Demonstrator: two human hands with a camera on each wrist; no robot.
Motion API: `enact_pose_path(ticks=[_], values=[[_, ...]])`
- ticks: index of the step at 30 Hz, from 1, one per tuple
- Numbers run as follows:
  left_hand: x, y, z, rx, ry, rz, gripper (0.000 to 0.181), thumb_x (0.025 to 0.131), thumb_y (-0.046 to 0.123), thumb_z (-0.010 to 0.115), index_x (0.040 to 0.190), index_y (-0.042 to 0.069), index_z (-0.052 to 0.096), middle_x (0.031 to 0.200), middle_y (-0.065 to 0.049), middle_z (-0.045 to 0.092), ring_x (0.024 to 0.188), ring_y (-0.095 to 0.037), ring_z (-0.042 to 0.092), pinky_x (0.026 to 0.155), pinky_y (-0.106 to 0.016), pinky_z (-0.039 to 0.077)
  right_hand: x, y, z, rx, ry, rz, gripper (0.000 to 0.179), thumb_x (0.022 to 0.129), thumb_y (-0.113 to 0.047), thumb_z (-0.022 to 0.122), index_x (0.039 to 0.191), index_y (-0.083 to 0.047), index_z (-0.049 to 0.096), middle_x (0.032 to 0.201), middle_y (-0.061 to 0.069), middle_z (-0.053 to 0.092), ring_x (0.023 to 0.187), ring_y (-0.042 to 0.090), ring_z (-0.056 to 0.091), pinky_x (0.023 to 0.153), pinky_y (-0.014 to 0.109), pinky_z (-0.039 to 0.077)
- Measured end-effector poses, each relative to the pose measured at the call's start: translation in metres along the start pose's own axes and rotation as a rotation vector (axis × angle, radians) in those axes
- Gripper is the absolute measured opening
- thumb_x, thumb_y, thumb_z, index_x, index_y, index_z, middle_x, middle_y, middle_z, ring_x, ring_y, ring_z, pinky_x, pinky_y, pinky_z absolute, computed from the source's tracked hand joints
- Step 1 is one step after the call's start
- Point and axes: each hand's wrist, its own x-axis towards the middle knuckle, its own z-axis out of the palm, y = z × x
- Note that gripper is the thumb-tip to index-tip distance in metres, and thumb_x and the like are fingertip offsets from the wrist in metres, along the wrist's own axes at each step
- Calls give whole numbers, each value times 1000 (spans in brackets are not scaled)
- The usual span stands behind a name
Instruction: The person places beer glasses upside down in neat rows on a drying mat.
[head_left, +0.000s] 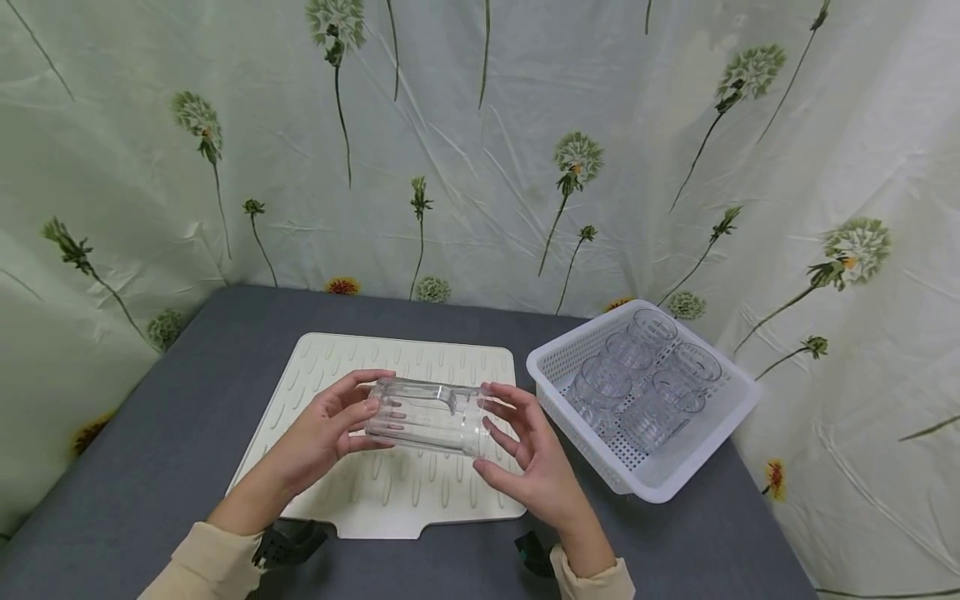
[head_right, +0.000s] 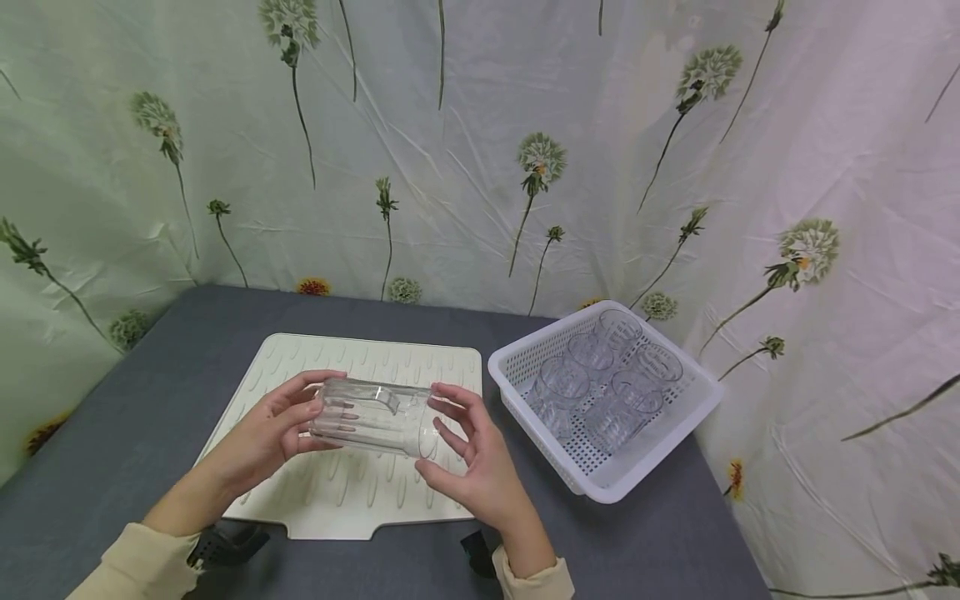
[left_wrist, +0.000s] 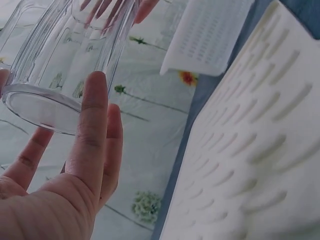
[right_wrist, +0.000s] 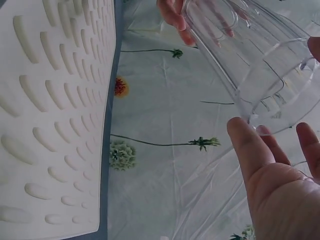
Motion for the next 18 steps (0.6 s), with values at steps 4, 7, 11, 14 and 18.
enact_pose_path(ticks=[4,7,11,14,18], values=[[-1,5,-8,43,-3,38,39,111,12,58,148,25,59,134,-1,60,112,-16,72,90,-38,67,1,1,0,-15,-9,36,82,91,5,79,160,-13,38,166,16,40,153,24,48,120,30,48],[-1,9,-15,92,6,59,42,109,10,62,150,19,58,135,-1,59,111,-15,72,90,-37,67,2,2,0,-55,-19,54,79,93,1,79,160,-15,39,166,16,41,153,34,47,119,33,50],[0,14,-24,176,17,68,47,107,7,64,153,14,54,138,-2,56,112,-15,72,89,-35,67,5,3,0,-100,-20,62,76,95,-2,79,159,-14,40,164,18,42,152,43,47,118,38,52],[1,19,-30,247,36,65,48,107,9,66,153,16,54,140,-2,55,113,-14,72,88,-34,66,5,2,-1,-112,-10,78,74,95,-3,79,158,-14,42,163,14,44,151,41,49,116,35,54],[2,28,-38,330,73,55,51,105,14,70,153,17,54,145,-10,52,113,-8,72,87,-33,66,5,1,-3,-127,-9,90,72,95,-4,78,157,-14,43,162,9,46,149,37,51,114,30,54]])
